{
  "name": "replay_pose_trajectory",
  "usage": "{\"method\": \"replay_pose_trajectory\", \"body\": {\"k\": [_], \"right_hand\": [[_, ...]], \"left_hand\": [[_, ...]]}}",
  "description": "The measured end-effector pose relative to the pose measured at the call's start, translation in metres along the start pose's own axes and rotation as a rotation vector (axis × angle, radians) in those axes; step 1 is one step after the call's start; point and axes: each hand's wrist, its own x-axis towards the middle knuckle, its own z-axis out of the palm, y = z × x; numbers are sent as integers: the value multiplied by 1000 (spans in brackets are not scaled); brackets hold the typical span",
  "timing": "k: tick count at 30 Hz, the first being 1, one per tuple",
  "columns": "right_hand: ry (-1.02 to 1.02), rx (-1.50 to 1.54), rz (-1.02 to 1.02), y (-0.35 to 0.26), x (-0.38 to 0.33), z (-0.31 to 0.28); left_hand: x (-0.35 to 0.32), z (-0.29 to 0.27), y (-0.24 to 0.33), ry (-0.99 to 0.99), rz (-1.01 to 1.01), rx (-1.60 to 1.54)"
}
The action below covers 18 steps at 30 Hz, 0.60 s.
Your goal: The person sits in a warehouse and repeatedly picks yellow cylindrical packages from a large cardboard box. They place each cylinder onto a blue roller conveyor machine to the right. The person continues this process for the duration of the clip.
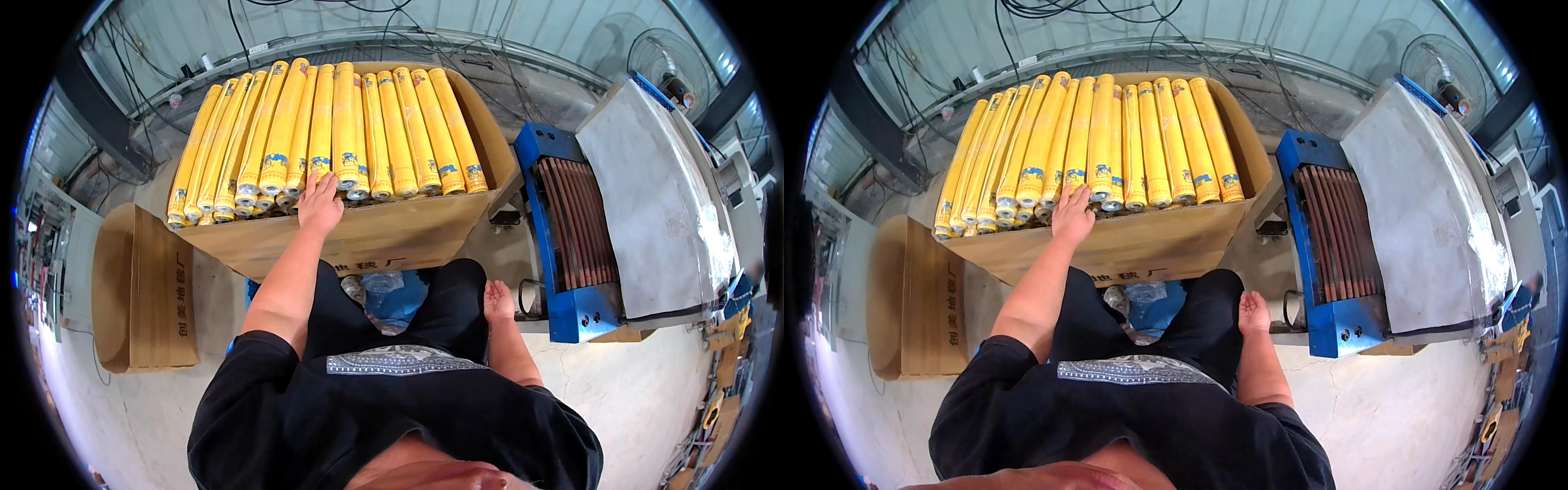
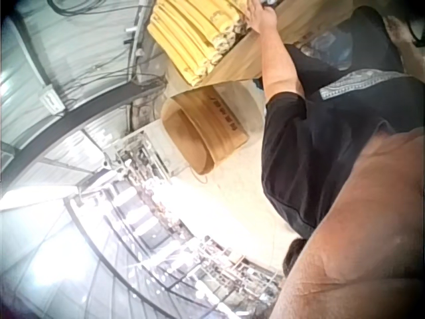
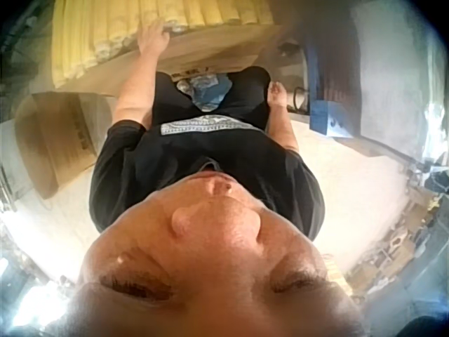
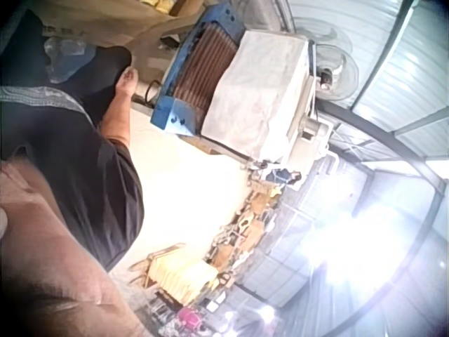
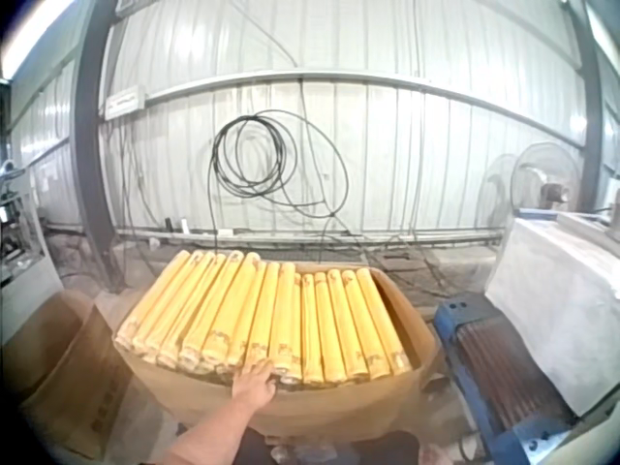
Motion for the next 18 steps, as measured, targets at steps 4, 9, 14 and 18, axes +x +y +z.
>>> {"method": "replay_pose_trajectory", "body": {"k": [4,9,14,18], "right_hand": [[3,25,29,-2,-1,1],[-15,24,11,-1,1,-2],[-18,24,9,-1,3,-2],[4,46,32,-3,-1,1]], "left_hand": [[0,2,-3,28,5,8],[1,4,-2,53,9,11],[1,5,-2,67,17,1],[-1,1,0,67,8,11]]}}
